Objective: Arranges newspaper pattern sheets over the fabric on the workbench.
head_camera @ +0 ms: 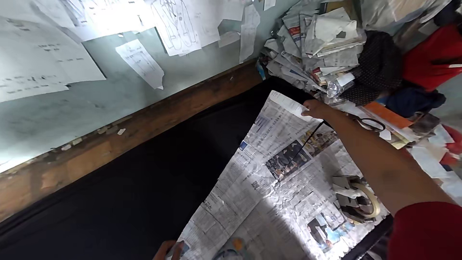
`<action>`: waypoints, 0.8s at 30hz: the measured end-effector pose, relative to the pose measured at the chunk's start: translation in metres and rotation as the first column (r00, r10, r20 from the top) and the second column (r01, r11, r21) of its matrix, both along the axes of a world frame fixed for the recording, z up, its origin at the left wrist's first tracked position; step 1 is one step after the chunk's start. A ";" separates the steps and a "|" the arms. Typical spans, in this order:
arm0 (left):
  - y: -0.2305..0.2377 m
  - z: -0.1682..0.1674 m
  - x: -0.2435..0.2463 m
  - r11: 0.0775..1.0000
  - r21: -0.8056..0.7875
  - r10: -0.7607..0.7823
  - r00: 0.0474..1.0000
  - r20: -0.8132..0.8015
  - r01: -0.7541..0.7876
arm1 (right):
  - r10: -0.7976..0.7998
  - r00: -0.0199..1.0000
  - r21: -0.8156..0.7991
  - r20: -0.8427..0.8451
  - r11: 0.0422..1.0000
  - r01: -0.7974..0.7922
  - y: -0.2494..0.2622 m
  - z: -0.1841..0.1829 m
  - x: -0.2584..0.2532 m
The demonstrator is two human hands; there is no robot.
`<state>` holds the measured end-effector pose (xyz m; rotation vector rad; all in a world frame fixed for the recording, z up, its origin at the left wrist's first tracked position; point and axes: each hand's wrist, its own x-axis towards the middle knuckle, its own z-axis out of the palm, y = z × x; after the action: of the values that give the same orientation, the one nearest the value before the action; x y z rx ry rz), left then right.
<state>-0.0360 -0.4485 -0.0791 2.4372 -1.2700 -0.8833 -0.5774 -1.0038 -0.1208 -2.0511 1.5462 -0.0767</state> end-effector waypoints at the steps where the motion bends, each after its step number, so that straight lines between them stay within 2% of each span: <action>1: -0.001 0.000 0.000 1.000 -0.004 -0.001 1.000 0.008 0.001 | -0.007 1.000 0.002 -0.003 1.000 0.007 -0.002 -0.004 -0.002; 8: -0.004 0.001 0.001 0.999 -0.053 0.013 0.998 0.056 -0.010 | -0.057 0.998 0.048 0.024 0.997 0.056 0.004 -0.004 -0.010; 13: -0.002 0.001 0.005 1.000 -0.026 0.014 0.999 0.051 -0.012 | -0.080 0.996 0.040 0.040 0.996 0.079 0.004 -0.012 -0.016; 19: 0.001 -0.003 0.009 1.000 -0.015 0.006 1.000 0.030 -0.005 | -0.063 0.998 0.077 -0.002 0.995 0.063 0.014 0.007 -0.009; 24: 0.002 -0.005 0.012 0.999 -0.032 0.015 1.000 0.025 -0.014 | -0.086 0.996 0.086 0.025 0.993 0.083 0.015 0.008 -0.009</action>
<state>-0.0244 -0.4466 -0.0836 2.4372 -1.2638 -0.8249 -0.5859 -0.9889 -0.1132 -1.9107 1.5914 -0.0705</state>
